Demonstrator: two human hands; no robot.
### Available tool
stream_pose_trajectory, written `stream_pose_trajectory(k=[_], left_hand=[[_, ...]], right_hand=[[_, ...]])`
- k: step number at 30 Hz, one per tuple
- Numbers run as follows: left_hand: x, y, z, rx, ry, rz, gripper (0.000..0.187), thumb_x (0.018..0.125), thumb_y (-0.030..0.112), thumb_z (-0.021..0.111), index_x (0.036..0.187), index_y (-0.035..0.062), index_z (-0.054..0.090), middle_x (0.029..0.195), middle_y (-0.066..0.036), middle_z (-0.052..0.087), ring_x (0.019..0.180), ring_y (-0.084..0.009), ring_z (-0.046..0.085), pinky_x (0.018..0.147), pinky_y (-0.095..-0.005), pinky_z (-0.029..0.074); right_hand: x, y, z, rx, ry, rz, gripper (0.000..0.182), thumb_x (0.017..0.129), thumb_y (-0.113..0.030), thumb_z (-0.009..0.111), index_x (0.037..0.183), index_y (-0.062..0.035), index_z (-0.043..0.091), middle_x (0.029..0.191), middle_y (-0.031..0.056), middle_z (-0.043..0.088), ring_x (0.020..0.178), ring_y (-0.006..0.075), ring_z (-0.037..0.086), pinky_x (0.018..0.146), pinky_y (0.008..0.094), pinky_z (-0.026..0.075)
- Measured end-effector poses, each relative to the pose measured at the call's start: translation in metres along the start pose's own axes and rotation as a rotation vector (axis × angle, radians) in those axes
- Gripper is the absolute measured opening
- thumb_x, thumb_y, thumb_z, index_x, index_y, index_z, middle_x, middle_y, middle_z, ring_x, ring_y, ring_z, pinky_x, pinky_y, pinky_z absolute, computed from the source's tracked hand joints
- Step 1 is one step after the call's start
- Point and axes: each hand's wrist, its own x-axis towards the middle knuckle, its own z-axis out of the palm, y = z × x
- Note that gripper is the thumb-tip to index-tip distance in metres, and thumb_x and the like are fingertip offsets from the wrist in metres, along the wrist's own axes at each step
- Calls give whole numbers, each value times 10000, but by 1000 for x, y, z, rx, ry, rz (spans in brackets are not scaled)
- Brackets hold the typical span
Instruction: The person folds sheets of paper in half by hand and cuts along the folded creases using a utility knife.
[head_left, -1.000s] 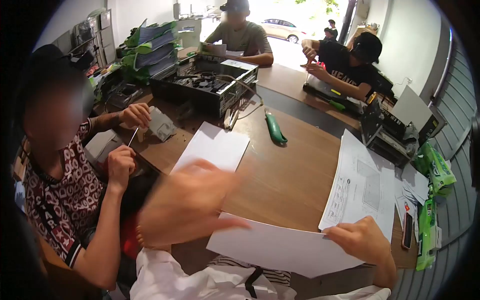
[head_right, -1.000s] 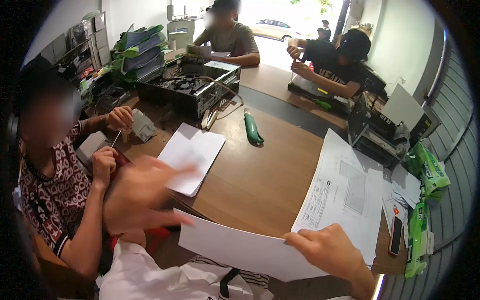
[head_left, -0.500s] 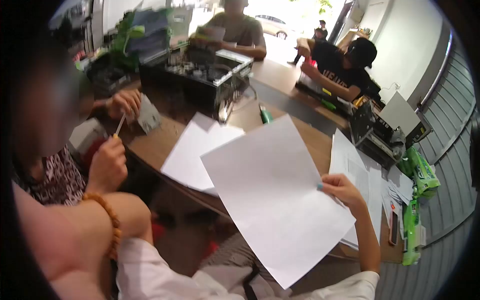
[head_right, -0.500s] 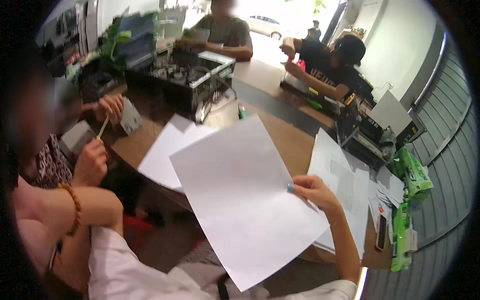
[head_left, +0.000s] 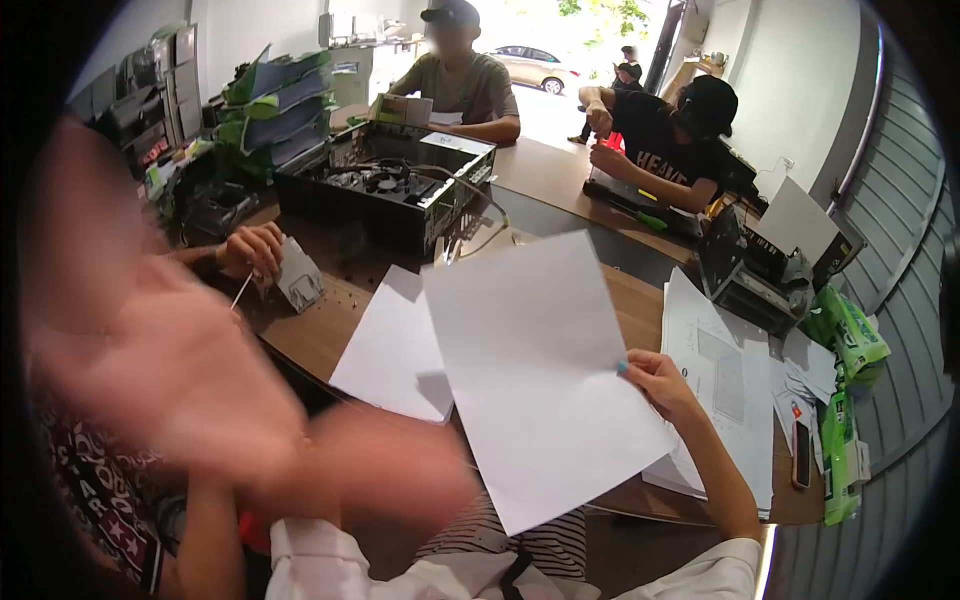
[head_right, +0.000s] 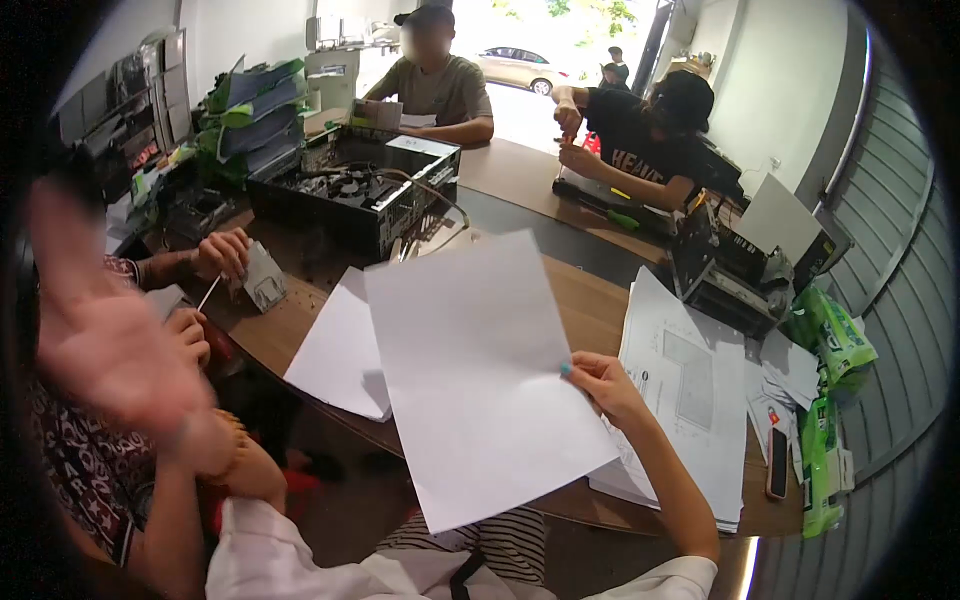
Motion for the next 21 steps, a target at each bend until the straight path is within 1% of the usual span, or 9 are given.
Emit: stream_pose_trajectory(k=[4, 5, 6, 7, 10, 11, 14, 18, 21], left_hand=[[6, -74, 58, -571, 226, -630, 1039, 704, 393, 739, 1372, -13, 54, 1364, -199, 250, 1273, -293, 253, 1042, -415, 188], [9, -104, 71, -735, 116, -817, 1060, 702, 395, 741, 1382, -14, 39, 1381, -202, 240, 1289, -295, 243, 1051, -417, 181], [9, -140, 76, -868, -129, -1008, 857, 731, 397, 714, 1324, -19, 257, 1287, -168, 390, 1202, -238, 377, 981, -382, 315], [16, -145, 88, -1138, -182, -923, 562, 795, 352, 658, 1193, 7, 461, 1125, -101, 547, 1036, -181, 524, 853, -343, 440], [20, -174, 106, -853, -120, -922, 461, 768, 229, 700, 1113, -10, 507, 1085, -104, 562, 979, -177, 551, 814, -327, 465], [21, -188, 108, -822, -11, -930, 444, 740, 115, 711, 1116, -5, 507, 1058, -101, 574, 933, -179, 570, 797, -317, 477], [20, -204, 83, -723, 243, -844, 340, 747, 74, 682, 1053, -3, 558, 1014, -81, 592, 887, -163, 574, 777, -306, 473], [9, -222, 53, -788, 388, -771, 333, 754, 78, 682, 1057, 19, 556, 1006, -61, 594, 907, -169, 570, 797, -295, 462], [2, -223, 41, -753, 452, -726, 335, 758, 84, 683, 1063, 31, 553, 1005, -52, 595, 913, -169, 571, 802, -292, 460]], right_hand=[[21, -23, 15, 164, 172, -169, 198, 893, -156, 540, 992, -3, 617, 737, -5, 595, 587, 14, 485, 484, 145, 365], [32, -29, 16, 100, 210, -244, 212, 900, -173, 528, 993, -3, 615, 737, 1, 596, 596, 16, 489, 494, 155, 373], [42, -36, 15, 31, 247, -318, 228, 908, -190, 516, 994, -3, 613, 736, 6, 596, 605, 18, 492, 503, 166, 381], [54, -41, 16, 33, 245, -312, 228, 908, -190, 516, 994, -3, 613, 736, 6, 596, 605, 18, 492, 503, 166, 381], [89, -59, 20, -340, 359, -565, 282, 929, -241, 473, 998, -5, 609, 755, 17, 598, 612, 38, 499, 527, 195, 393], [97, -66, 21, -152, 341, -490, 308, 932, -261, 459, 1032, -1, 590, 787, 31, 612, 636, 70, 531, 557, 215, 416], [134, -61, 19, 112, 282, -429, 405, 916, -344, 456, 1114, 1, 532, 862, 86, 643, 704, 200, 612, 647, 303, 480], [199, 6, 50, -1172, 491, -362, 582, 808, -447, 574, 1066, 69, 501, 1103, 283, 519, 1057, 369, 500, 826, 435, 446], [190, 6, 69, -1095, 368, -222, 596, 769, -389, 620, 1065, 107, 473, 1159, 327, 450, 1141, 404, 410, 871, 442, 418]])
